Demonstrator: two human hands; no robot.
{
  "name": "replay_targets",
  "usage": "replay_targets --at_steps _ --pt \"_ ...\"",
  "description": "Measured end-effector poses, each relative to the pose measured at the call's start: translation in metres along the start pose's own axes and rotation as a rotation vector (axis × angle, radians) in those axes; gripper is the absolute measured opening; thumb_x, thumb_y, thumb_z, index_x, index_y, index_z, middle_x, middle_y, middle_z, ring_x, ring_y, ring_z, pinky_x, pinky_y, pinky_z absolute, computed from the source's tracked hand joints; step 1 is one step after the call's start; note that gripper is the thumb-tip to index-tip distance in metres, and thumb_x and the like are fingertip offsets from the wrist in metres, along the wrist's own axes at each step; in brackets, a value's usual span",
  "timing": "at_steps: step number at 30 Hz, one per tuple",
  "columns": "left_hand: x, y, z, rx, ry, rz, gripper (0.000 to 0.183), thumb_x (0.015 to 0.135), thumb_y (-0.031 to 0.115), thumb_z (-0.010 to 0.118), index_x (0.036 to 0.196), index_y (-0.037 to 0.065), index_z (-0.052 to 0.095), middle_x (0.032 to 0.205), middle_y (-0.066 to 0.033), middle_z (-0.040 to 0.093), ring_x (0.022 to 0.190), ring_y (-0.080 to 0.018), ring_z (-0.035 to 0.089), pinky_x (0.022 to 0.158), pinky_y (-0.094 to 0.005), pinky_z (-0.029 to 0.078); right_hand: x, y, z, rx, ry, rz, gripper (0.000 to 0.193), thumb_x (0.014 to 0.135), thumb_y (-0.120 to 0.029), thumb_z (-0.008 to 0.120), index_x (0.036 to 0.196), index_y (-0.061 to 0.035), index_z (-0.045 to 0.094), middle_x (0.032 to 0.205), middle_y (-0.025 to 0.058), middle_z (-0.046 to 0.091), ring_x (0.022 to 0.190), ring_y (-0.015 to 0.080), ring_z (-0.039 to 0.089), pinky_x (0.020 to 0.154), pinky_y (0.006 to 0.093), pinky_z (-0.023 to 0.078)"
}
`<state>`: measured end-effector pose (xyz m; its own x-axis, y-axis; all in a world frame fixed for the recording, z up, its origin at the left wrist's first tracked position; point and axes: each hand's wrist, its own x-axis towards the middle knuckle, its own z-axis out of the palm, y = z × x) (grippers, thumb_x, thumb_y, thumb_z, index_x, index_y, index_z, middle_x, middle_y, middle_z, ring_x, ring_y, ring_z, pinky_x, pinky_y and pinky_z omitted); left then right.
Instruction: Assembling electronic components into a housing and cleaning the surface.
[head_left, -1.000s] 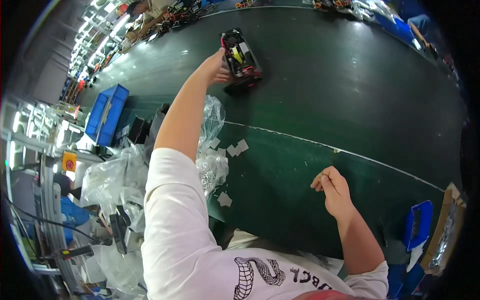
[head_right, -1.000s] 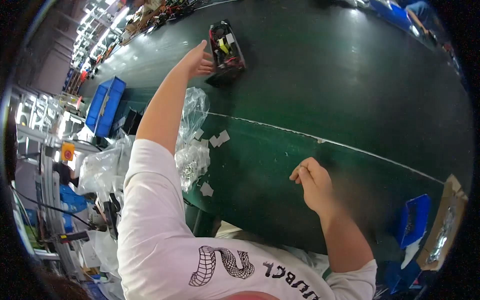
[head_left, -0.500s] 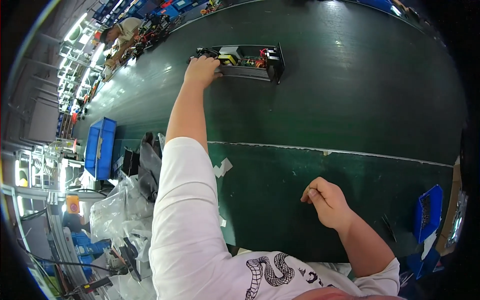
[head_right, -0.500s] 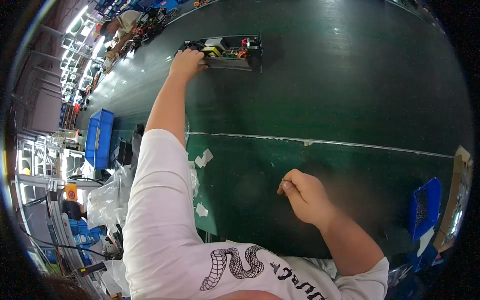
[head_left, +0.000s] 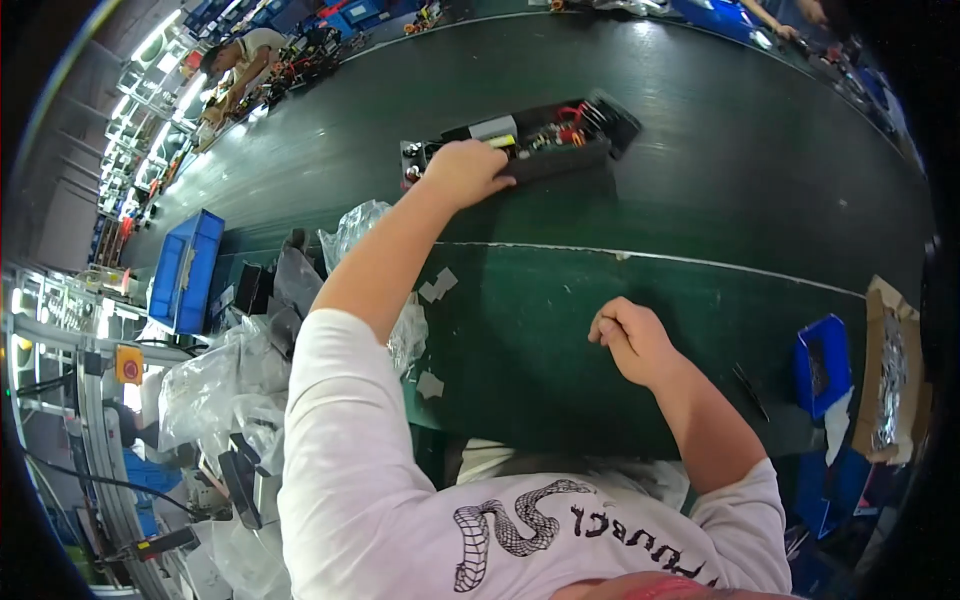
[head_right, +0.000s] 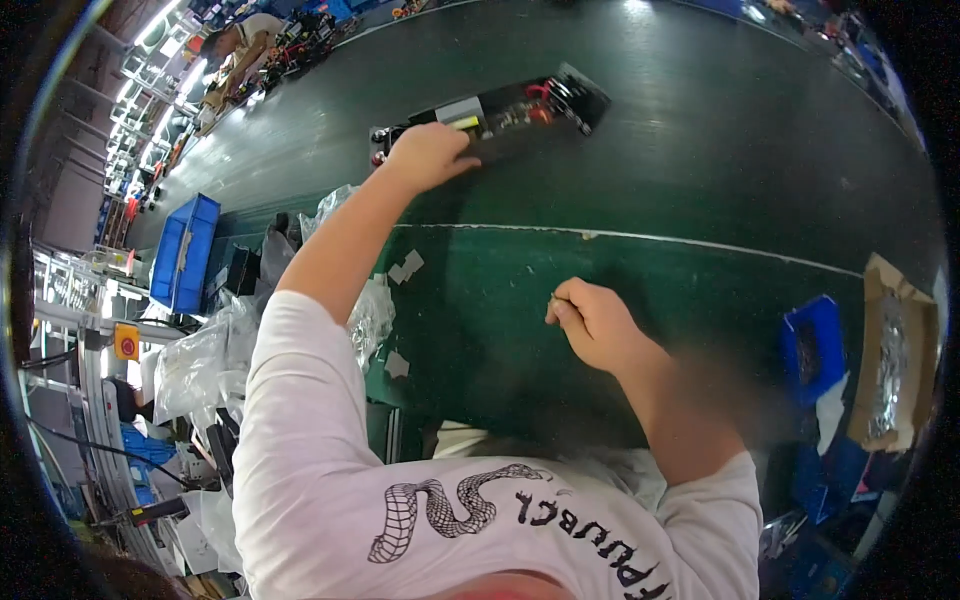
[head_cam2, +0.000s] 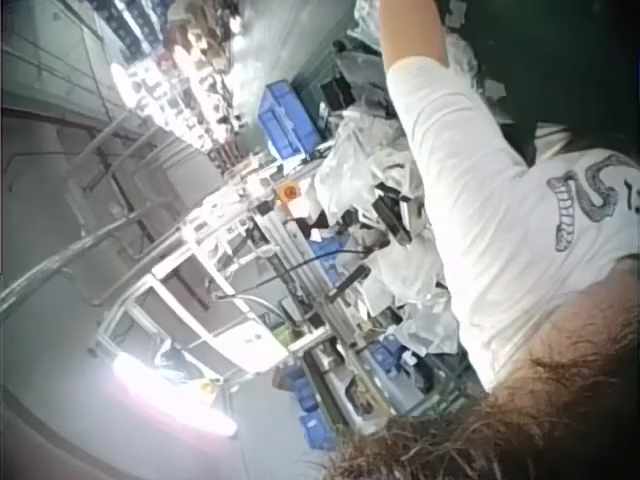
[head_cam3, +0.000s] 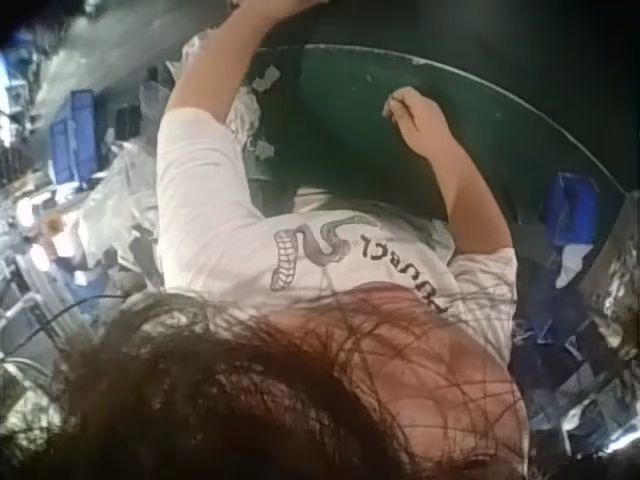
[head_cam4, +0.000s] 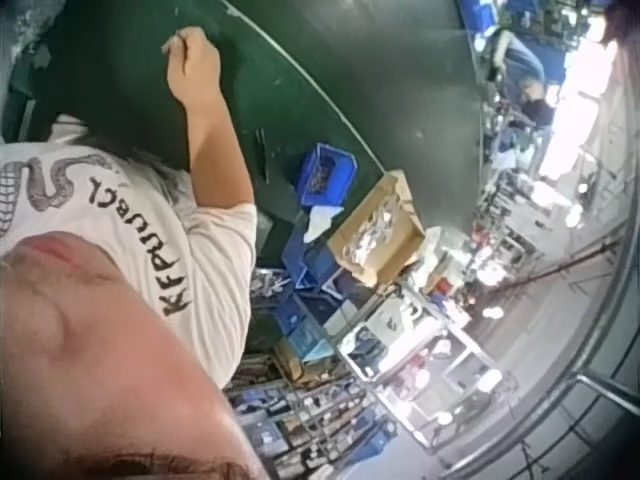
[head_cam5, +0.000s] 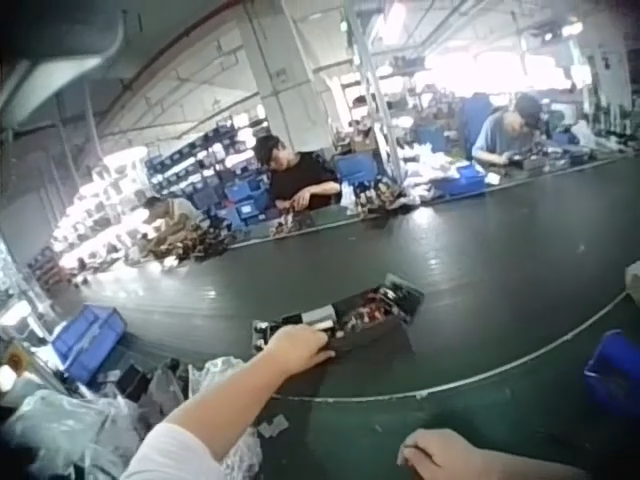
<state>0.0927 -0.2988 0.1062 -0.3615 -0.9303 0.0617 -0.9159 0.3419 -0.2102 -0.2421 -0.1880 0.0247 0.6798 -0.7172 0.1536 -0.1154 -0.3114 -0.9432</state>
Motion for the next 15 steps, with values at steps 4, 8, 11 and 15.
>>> replay_targets --at_steps 4,8,11,15 --pt "-0.064 0.087 -0.049 0.028 -0.033 0.100 0.038 0.089 0.047 0.064 0.082 0.010 0.066 0.077 -0.0120 0.068 0.079 -0.0325 0.068 0.067 -0.0457 0.054 -0.029 -0.032 0.002 -0.215 0.175 -0.367 0.008 0.092 0.000 0.051 0.088 -0.0025 0.057 0.078 0.0124 0.065 0.064 0.0249 0.060 0.060 0.0338 0.049" --pt "-0.139 0.163 -0.050 -0.087 0.097 0.249 0.033 0.085 0.041 0.070 0.074 0.012 0.059 0.068 -0.0052 0.061 0.070 -0.0255 0.065 0.063 -0.0394 0.052 -0.073 -0.081 0.007 -0.148 0.254 -0.592 0.009 0.097 -0.009 0.051 0.092 -0.0059 0.057 0.073 0.0089 0.062 0.058 0.0204 0.055 0.056 0.0329 0.044" --pt "-0.183 0.216 -0.044 -0.169 0.189 0.285 0.029 0.083 0.036 0.073 0.072 0.015 0.056 0.066 0.0008 0.056 0.067 -0.0200 0.060 0.063 -0.0345 0.049 -0.114 -0.088 0.029 0.385 0.529 -0.690 0.013 0.104 -0.019 0.045 0.099 -0.0074 0.049 0.069 0.0047 0.053 0.055 0.0160 0.044 0.053 0.0304 0.037" --pt "-0.219 0.259 -0.037 -0.233 0.108 0.280 0.022 0.081 0.032 0.068 0.074 0.015 0.057 0.069 0.0014 0.058 0.070 -0.0187 0.061 0.064 -0.0343 0.048 -0.139 -0.082 0.044 0.358 0.553 -0.477 0.019 0.107 -0.026 0.040 0.104 -0.0079 0.043 0.072 0.0040 0.046 0.057 0.0124 0.035 0.054 0.0279 0.032"
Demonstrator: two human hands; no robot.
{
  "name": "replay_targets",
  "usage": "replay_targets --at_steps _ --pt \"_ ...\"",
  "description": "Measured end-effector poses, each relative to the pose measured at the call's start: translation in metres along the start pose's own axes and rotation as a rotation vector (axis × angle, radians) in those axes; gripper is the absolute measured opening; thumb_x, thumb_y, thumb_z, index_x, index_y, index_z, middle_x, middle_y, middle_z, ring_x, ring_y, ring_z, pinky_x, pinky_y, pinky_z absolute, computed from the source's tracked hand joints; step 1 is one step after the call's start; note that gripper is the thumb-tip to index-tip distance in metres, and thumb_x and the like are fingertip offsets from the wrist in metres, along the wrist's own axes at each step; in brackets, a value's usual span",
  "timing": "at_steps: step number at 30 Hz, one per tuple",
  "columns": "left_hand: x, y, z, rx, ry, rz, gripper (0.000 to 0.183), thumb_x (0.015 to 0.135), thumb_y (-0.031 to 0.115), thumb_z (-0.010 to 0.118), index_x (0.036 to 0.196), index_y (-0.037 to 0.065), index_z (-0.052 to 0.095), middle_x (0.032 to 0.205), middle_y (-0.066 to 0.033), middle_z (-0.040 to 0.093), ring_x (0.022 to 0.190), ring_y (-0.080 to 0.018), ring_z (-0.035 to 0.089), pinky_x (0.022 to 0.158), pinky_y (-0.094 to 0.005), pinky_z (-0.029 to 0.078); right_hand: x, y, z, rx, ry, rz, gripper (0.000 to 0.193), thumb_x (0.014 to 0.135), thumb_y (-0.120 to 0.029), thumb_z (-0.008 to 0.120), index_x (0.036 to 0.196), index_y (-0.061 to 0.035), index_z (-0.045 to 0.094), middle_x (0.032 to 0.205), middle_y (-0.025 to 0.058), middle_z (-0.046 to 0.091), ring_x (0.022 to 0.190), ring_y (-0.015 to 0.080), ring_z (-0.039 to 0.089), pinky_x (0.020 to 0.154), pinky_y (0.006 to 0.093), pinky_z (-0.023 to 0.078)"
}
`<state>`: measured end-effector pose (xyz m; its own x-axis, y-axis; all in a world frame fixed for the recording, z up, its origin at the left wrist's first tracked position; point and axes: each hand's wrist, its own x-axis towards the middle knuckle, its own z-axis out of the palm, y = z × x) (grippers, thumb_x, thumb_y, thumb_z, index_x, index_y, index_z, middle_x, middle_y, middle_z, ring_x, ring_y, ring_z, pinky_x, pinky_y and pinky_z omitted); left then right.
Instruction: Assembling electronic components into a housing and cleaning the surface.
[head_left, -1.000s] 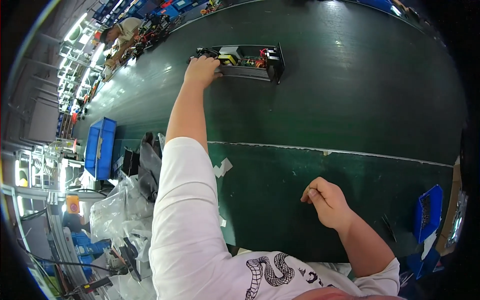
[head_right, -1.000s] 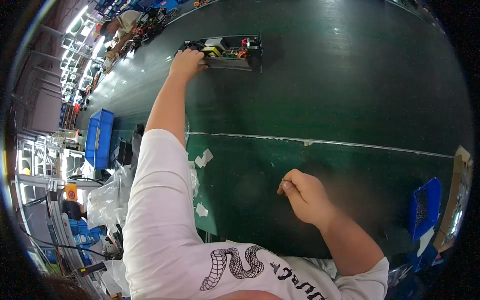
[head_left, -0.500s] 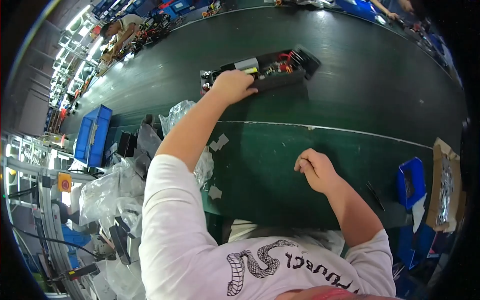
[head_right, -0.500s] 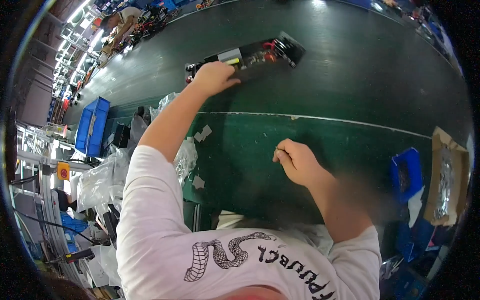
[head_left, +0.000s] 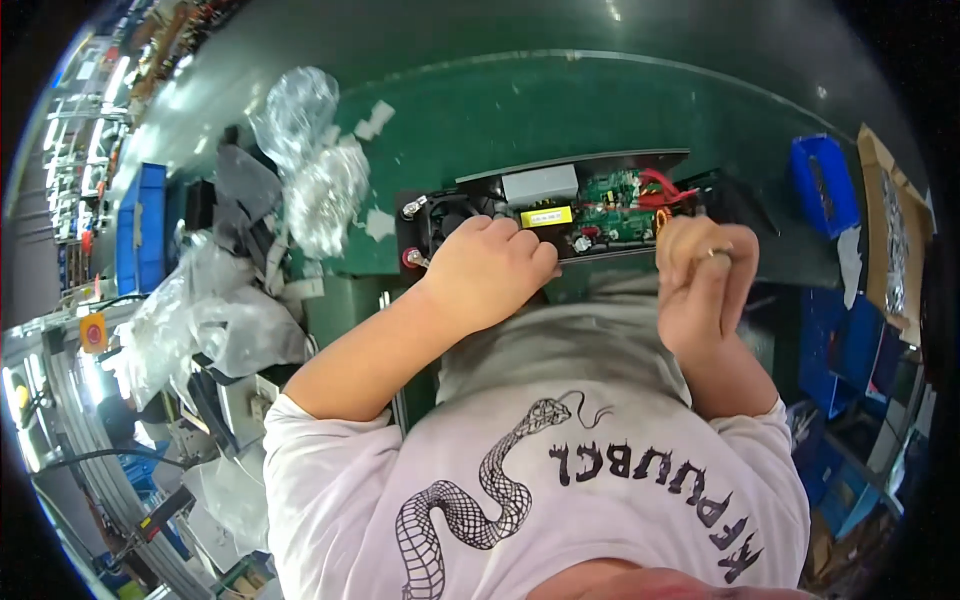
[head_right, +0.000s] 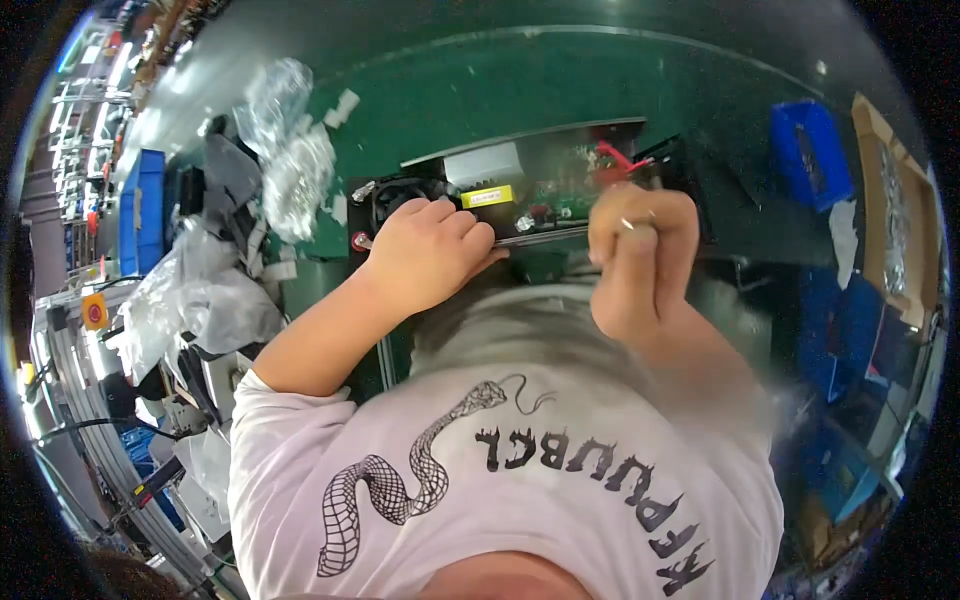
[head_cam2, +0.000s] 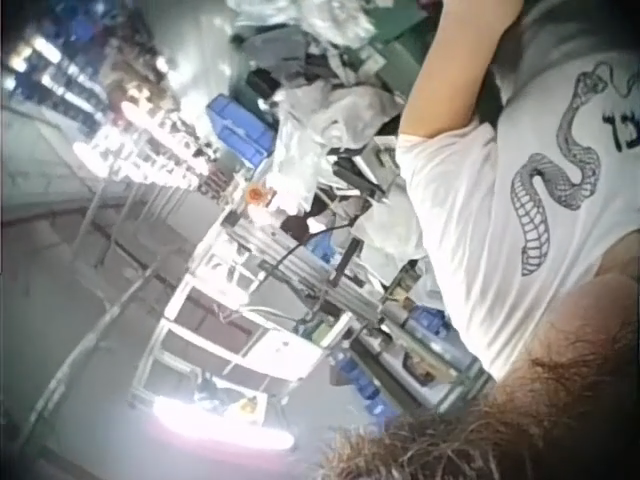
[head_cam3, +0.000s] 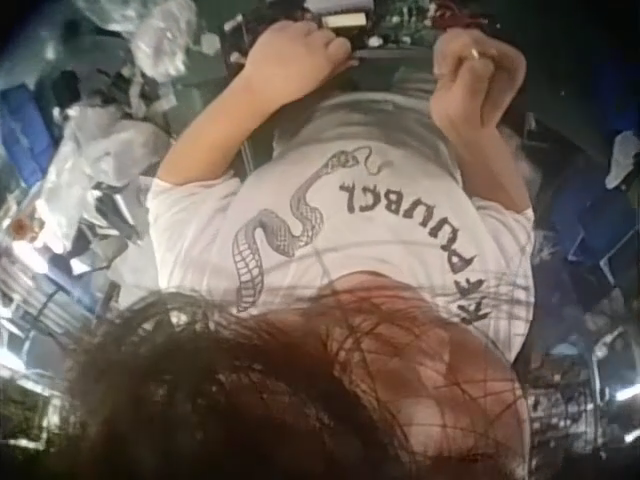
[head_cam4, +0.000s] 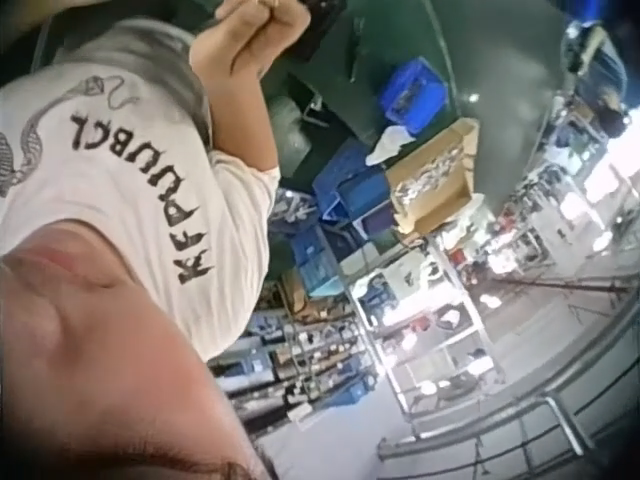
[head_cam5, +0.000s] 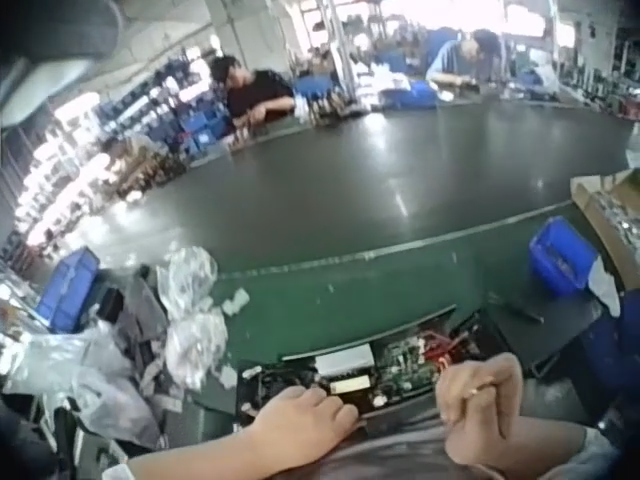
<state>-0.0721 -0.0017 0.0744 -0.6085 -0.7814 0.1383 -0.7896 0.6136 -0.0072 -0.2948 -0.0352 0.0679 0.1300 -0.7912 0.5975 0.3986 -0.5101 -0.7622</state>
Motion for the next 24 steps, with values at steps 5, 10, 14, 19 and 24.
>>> replay_targets --at_steps 5,10,14,19,24 --pt "-0.008 0.021 0.001 -0.004 0.024 -0.090 0.018 0.074 0.027 0.068 0.073 0.017 0.054 0.069 0.0021 0.052 0.068 -0.0185 0.057 0.063 -0.0340 0.045 -0.010 0.021 -0.015 -0.472 -0.268 -0.031 0.014 0.105 -0.015 0.045 0.106 -0.0021 0.043 0.079 0.0069 0.049 0.063 0.0108 0.041 0.057 0.0258 0.035" --pt "-0.045 0.007 -0.018 -0.107 0.427 -0.365 0.043 0.074 0.041 0.081 0.100 0.011 0.065 0.105 -0.0092 0.060 0.097 -0.0276 0.056 0.085 -0.0415 0.041 -0.005 0.012 -0.028 -0.729 -0.262 0.092 0.012 0.106 -0.013 0.040 0.108 -0.0022 0.044 0.073 0.0053 0.051 0.056 0.0105 0.040 0.051 0.0262 0.034" --pt "-0.080 -0.011 0.032 -1.134 0.808 -0.924 0.083 0.088 0.055 0.069 0.141 -0.001 0.039 0.140 -0.0210 0.046 0.127 -0.0306 0.047 0.106 -0.0445 0.038 -0.016 0.008 -0.023 -0.358 -0.041 0.223 0.019 0.108 -0.027 0.038 0.105 -0.0091 0.041 0.060 0.0049 0.045 0.048 0.0113 0.036 0.049 0.0275 0.030" --pt "-0.078 -0.005 0.036 -1.578 0.705 -0.843 0.125 0.075 0.069 0.073 0.157 0.001 0.008 0.159 -0.0266 0.020 0.142 -0.0353 0.035 0.116 -0.0489 0.032 -0.004 -0.005 -0.021 -0.213 0.119 0.447 0.029 0.106 -0.040 0.043 0.102 -0.0115 0.040 0.058 0.0043 0.042 0.047 0.0130 0.034 0.049 0.0289 0.029" --pt "-0.091 -0.018 0.041 -1.294 0.594 -0.607 0.128 0.070 0.057 0.085 0.158 0.005 0.008 0.151 -0.0373 0.025 0.136 -0.0426 0.042 0.110 -0.0494 0.040 0.007 -0.008 -0.018 -0.070 0.159 0.513 0.029 0.106 -0.040 0.042 0.099 -0.0122 0.039 0.058 0.0024 0.041 0.047 0.0118 0.034 0.050 0.0283 0.028"
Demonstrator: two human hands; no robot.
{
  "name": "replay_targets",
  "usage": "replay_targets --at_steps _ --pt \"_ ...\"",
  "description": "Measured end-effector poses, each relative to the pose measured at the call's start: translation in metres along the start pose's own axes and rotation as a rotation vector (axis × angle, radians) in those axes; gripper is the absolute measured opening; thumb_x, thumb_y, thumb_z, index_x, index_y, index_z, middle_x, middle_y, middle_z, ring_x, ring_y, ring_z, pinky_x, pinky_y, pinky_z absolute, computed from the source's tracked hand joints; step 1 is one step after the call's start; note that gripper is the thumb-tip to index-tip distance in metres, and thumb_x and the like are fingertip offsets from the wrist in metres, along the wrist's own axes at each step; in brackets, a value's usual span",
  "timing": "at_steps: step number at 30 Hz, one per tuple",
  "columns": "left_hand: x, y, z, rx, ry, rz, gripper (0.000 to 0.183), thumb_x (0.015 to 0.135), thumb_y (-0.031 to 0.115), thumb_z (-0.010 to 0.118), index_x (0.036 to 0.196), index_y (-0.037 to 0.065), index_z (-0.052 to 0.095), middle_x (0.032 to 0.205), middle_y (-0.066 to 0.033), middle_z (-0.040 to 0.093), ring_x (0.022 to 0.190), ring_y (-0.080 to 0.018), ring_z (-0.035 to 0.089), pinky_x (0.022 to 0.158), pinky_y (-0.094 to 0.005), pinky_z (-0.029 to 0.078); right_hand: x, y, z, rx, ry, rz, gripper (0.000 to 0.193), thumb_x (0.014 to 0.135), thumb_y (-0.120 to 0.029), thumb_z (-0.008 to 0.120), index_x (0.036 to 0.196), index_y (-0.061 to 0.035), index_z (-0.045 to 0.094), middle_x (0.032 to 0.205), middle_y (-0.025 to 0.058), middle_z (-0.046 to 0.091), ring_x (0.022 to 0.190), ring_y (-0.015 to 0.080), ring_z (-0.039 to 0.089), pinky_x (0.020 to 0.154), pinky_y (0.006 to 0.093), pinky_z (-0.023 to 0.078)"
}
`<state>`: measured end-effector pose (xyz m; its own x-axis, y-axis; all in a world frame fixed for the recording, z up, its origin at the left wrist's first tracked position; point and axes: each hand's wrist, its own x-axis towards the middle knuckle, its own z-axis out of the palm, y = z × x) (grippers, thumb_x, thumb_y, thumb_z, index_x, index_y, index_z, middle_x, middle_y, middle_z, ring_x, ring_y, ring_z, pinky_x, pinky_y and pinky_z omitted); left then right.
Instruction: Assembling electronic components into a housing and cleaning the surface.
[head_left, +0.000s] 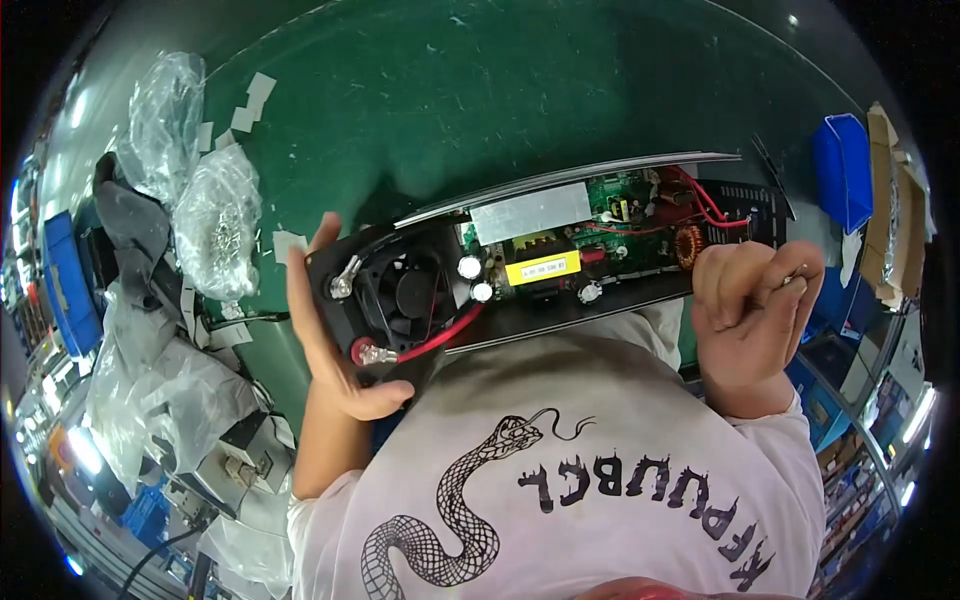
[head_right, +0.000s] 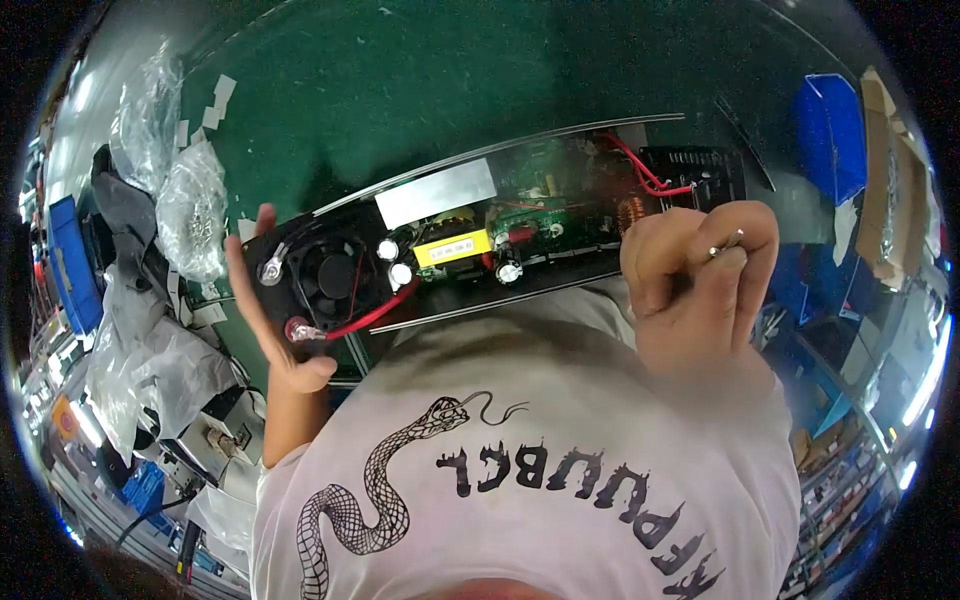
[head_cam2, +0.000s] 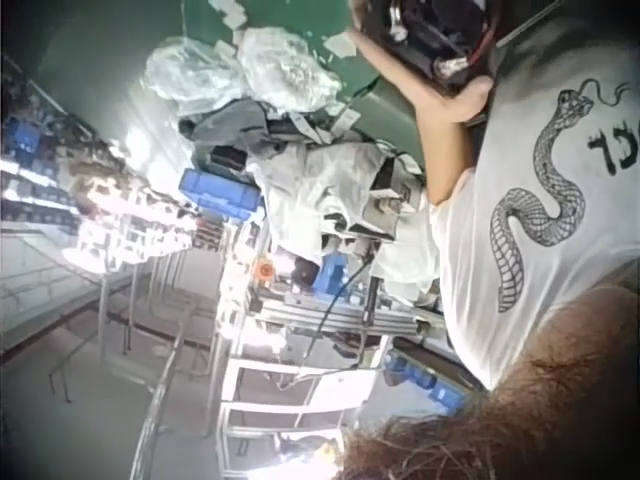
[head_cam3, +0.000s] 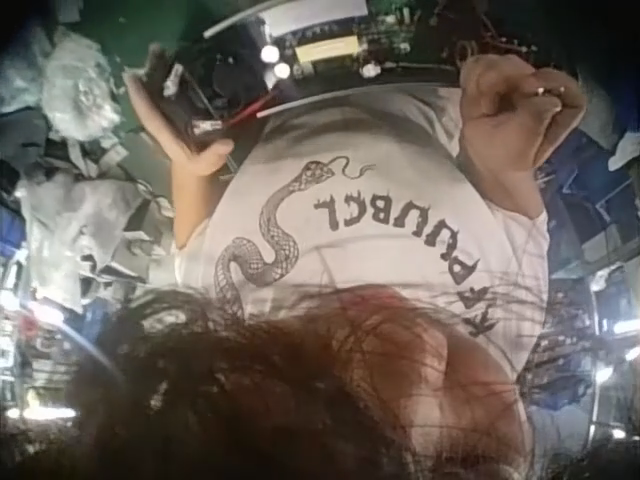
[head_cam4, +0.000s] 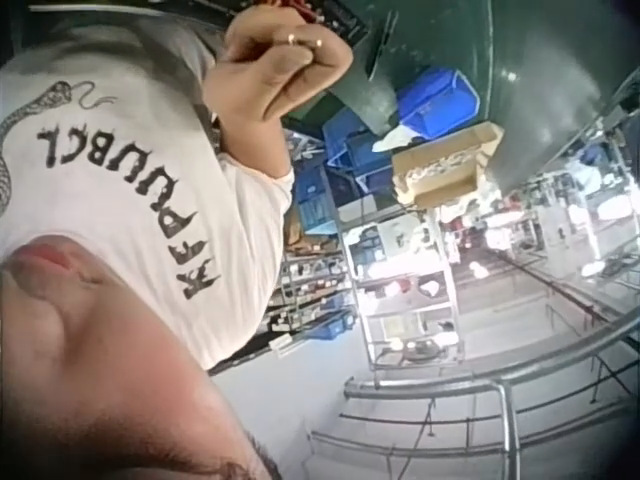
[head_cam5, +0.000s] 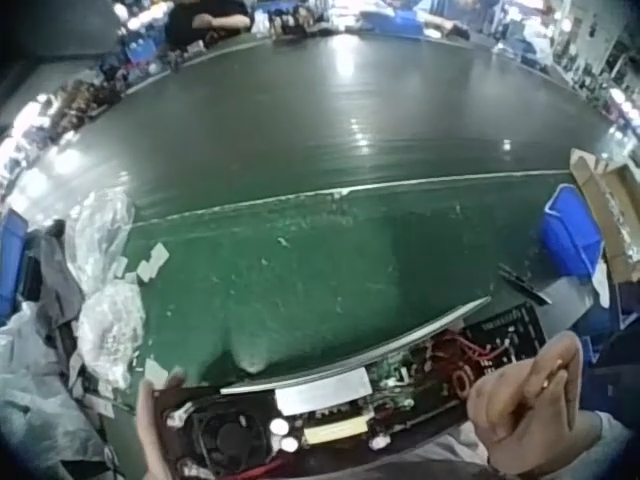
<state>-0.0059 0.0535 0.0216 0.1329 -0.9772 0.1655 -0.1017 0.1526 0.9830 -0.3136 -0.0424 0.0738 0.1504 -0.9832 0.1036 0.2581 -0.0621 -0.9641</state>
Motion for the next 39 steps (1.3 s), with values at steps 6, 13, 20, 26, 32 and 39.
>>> replay_targets --at_steps 6,13,20,26,32,39 --pt "0.025 -0.012 0.006 0.258 -0.094 0.547 0.092 0.075 0.057 0.081 0.148 0.020 0.037 0.141 -0.0294 0.037 0.126 -0.0502 0.050 0.106 -0.0545 0.044 0.006 0.001 -0.002 -0.005 -0.064 -0.001 0.028 0.107 -0.038 0.041 0.100 -0.0116 0.039 0.058 0.0020 0.041 0.047 0.0110 0.033 0.050 0.0277 0.028" --pt "0.062 0.025 0.029 0.535 -0.095 0.498 0.073 0.067 0.056 0.077 0.120 0.010 0.059 0.128 -0.0274 0.045 0.106 -0.0406 0.058 0.089 -0.0471 0.051 0.008 -0.003 0.000 -0.309 -0.202 0.081 0.026 0.107 -0.032 0.042 0.099 -0.0070 0.042 0.060 0.0022 0.041 0.050 0.0084 0.031 0.049 0.0265 0.025" --pt "0.080 0.044 0.045 0.703 -0.246 0.555 0.073 0.059 0.053 0.077 0.112 0.005 0.064 0.125 -0.0253 0.045 0.103 -0.0350 0.052 0.086 -0.0439 0.048 0.013 -0.004 -0.005 -0.306 -0.378 0.100 0.027 0.107 -0.030 0.043 0.100 -0.0031 0.044 0.066 0.0012 0.041 0.052 0.0054 0.030 0.049 0.0240 0.022" --pt "0.087 0.056 0.060 0.714 -0.387 0.461 0.067 0.050 0.040 0.082 0.109 0.012 0.069 0.123 -0.0237 0.046 0.105 -0.0356 0.051 0.087 -0.0418 0.048 0.013 -0.004 -0.005 -0.260 -0.360 0.107 0.029 0.106 -0.032 0.042 0.099 -0.0031 0.043 0.064 0.0020 0.042 0.051 0.0057 0.028 0.049 0.0242 0.022" --pt "0.093 0.061 0.069 0.749 -0.449 0.443 0.066 0.051 0.039 0.083 0.110 0.011 0.072 0.122 -0.0232 0.046 0.107 -0.0358 0.052 0.086 -0.0411 0.048 0.011 -0.005 -0.004 -0.298 -0.325 0.122 0.032 0.105 -0.036 0.043 0.099 -0.0044 0.042 0.063 0.0021 0.042 0.050 0.0062 0.027 0.050 0.0250 0.022" --pt "0.096 0.058 0.069 0.711 -0.487 0.416 0.064 0.050 0.035 0.083 0.109 0.010 0.072 0.124 -0.0232 0.044 0.108 -0.0349 0.052 0.087 -0.0412 0.053 0.011 -0.002 -0.002 -0.276 -0.279 0.133 0.032 0.105 -0.038 0.044 0.098 -0.0064 0.042 0.062 0.0024 0.042 0.050 0.0069 0.028 0.050 0.0257 0.023"
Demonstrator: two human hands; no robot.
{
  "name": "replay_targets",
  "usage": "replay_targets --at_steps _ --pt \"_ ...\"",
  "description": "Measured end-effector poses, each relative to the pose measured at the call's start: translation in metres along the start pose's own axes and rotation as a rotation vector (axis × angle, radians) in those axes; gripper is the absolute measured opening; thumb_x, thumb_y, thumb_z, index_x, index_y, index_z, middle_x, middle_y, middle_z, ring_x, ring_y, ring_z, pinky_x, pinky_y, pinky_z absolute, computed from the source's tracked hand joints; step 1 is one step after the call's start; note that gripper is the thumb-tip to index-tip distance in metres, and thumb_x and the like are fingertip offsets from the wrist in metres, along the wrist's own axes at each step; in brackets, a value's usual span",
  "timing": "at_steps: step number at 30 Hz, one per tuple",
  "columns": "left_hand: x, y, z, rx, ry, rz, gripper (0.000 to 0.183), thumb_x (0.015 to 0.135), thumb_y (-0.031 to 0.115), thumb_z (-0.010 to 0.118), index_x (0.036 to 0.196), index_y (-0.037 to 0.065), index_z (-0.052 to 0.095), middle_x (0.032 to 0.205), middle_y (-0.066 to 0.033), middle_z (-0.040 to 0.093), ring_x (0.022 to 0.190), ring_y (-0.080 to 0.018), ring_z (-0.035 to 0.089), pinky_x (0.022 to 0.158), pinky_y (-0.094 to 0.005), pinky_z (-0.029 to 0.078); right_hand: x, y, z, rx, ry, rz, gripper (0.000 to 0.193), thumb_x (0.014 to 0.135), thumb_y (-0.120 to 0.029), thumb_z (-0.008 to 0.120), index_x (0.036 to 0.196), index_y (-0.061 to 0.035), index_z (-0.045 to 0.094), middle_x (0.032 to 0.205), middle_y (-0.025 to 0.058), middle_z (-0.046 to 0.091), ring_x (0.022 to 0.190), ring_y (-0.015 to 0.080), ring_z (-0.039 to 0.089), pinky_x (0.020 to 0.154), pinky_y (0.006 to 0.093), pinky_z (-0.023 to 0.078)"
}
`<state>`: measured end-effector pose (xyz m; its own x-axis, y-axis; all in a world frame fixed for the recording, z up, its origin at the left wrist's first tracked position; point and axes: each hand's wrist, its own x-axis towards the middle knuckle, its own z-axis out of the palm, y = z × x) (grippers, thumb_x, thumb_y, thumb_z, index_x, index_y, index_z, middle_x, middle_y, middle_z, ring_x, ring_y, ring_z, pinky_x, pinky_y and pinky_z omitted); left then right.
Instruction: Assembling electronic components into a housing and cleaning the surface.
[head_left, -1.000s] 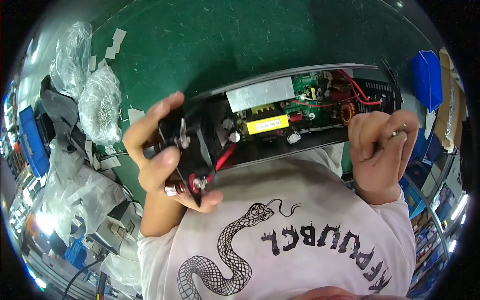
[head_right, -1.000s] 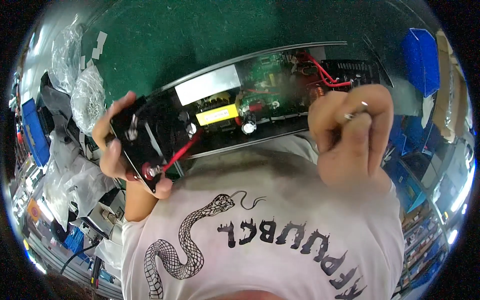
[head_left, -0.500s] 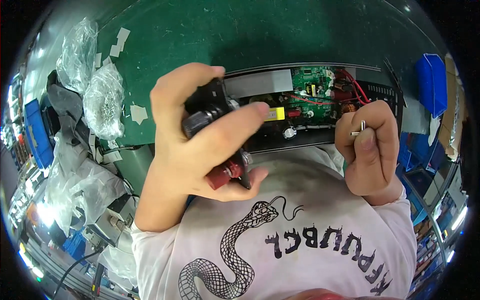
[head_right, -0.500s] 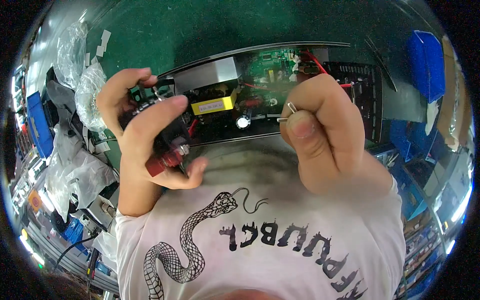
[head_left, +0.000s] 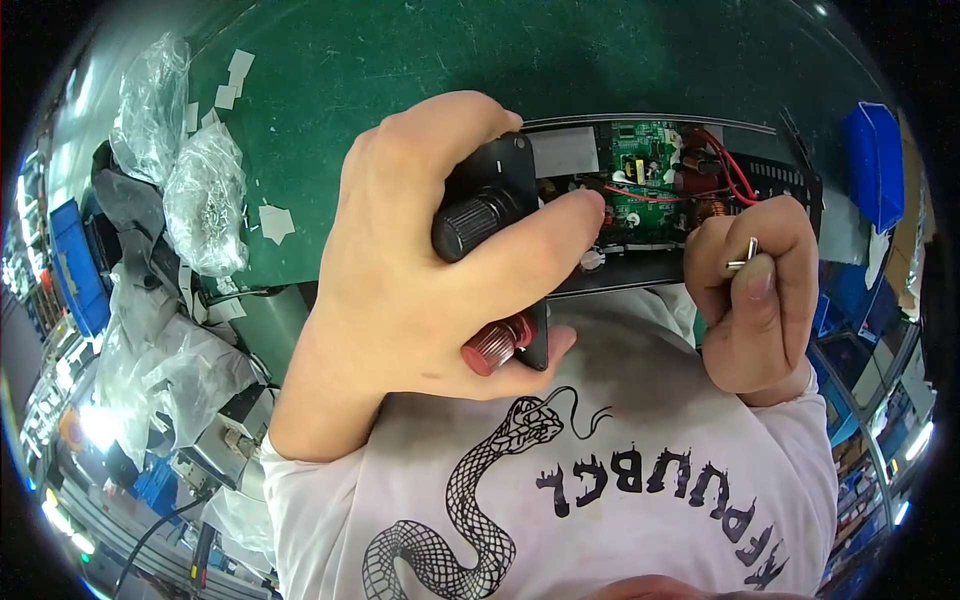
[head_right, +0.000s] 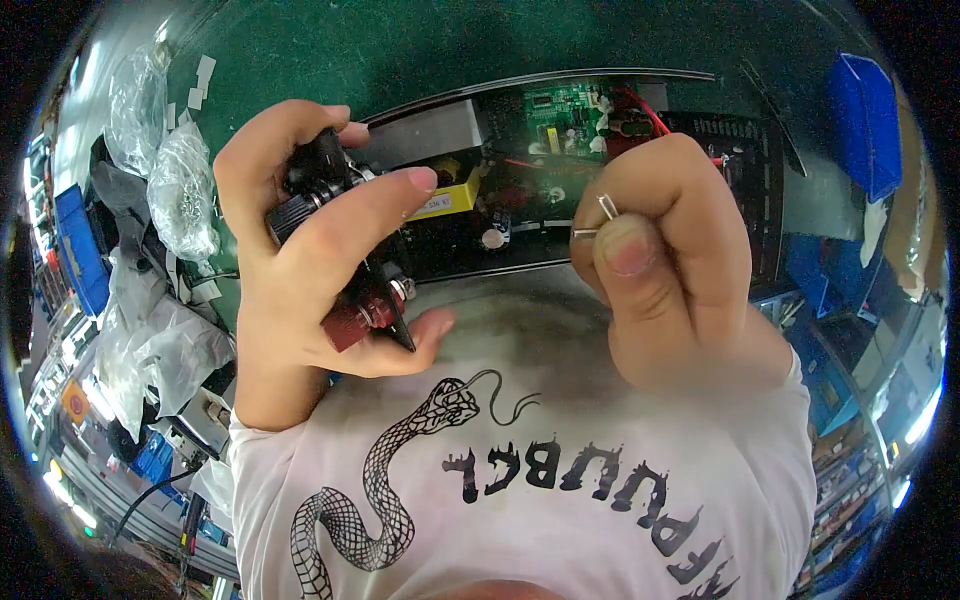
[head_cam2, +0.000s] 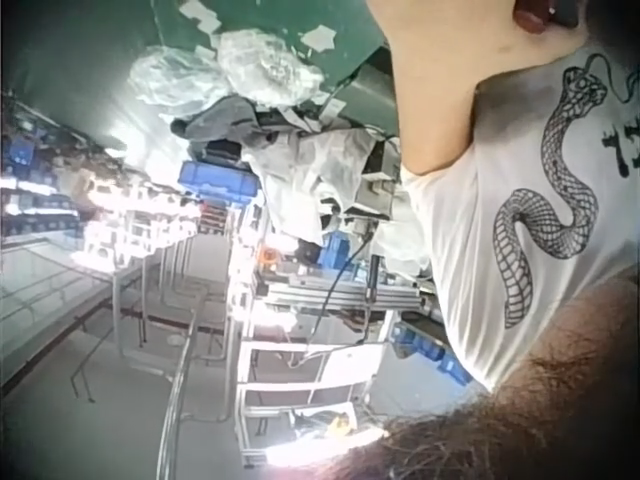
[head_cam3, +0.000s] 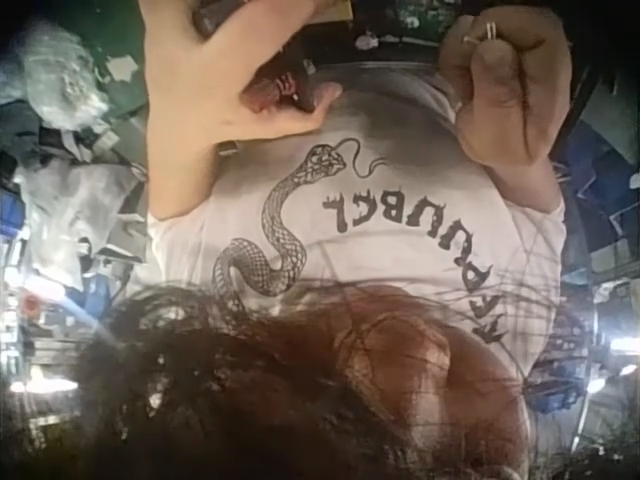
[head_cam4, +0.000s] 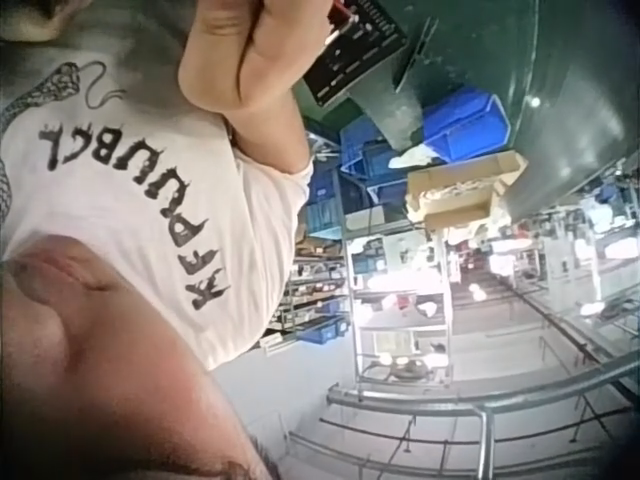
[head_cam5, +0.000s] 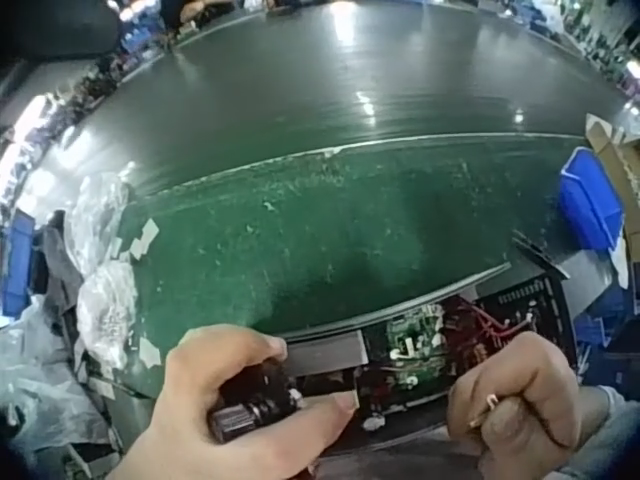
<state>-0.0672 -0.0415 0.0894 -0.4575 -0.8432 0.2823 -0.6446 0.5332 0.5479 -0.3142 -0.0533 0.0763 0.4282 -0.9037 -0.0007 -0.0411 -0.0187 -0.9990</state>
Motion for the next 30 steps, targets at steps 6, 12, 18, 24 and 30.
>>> replay_targets --at_steps 6,12,18,24,30 --pt "0.004 0.006 0.000 0.066 -0.068 -0.039 0.063 0.052 0.035 0.083 0.109 0.011 0.071 0.125 -0.0234 0.044 0.108 -0.0349 0.053 0.086 -0.0420 0.053 0.000 -0.001 0.000 -0.026 0.006 -0.001 0.031 0.105 -0.038 0.043 0.099 -0.0072 0.041 0.062 0.0022 0.042 0.049 0.0069 0.028 0.050 0.0259 0.023" --pt "-0.011 -0.010 0.003 -0.043 0.090 0.009 0.062 0.059 0.044 0.082 0.109 0.011 0.067 0.128 -0.0234 0.043 0.105 -0.0372 0.057 0.089 -0.0455 0.050 0.000 0.000 -0.001 0.011 0.023 -0.022 0.029 0.106 -0.035 0.044 0.099 -0.0072 0.041 0.061 0.0022 0.042 0.049 0.0068 0.028 0.049 0.0260 0.022" --pt "-0.020 -0.019 0.001 -0.056 0.172 0.077 0.068 0.069 0.064 0.079 0.113 0.013 0.065 0.137 -0.0273 0.041 0.120 -0.0463 0.054 0.094 -0.0483 0.046 0.000 0.005 -0.003 0.023 0.047 -0.093 0.026 0.106 -0.032 0.043 0.102 -0.0061 0.042 0.062 0.0024 0.043 0.048 0.0067 0.028 0.049 0.0253 0.023" --pt "-0.047 -0.032 0.006 -0.004 0.346 0.094 0.065 0.073 0.065 0.076 0.109 0.013 0.064 0.148 -0.0358 0.031 0.136 -0.0525 0.038 0.112 -0.0567 0.033 0.000 0.006 -0.005 -0.022 0.007 -0.121 0.024 0.106 -0.027 0.044 0.106 -0.0032 0.044 0.068 0.0025 0.046 0.050 0.0064 0.032 0.048 0.0241 0.025" --pt "-0.065 -0.017 0.010 -0.002 0.624 0.041 0.084 0.064 0.048 0.087 0.132 0.012 0.052 0.143 -0.0308 0.035 0.131 -0.0415 0.043 0.103 -0.0494 0.042 0.004 0.010 -0.004 -0.252 -0.038 -0.233 0.011 0.102 -0.008 0.050 0.104 0.0021 0.055 0.076 0.0028 0.050 0.062 0.0065 0.041 0.057 0.0217 0.034"
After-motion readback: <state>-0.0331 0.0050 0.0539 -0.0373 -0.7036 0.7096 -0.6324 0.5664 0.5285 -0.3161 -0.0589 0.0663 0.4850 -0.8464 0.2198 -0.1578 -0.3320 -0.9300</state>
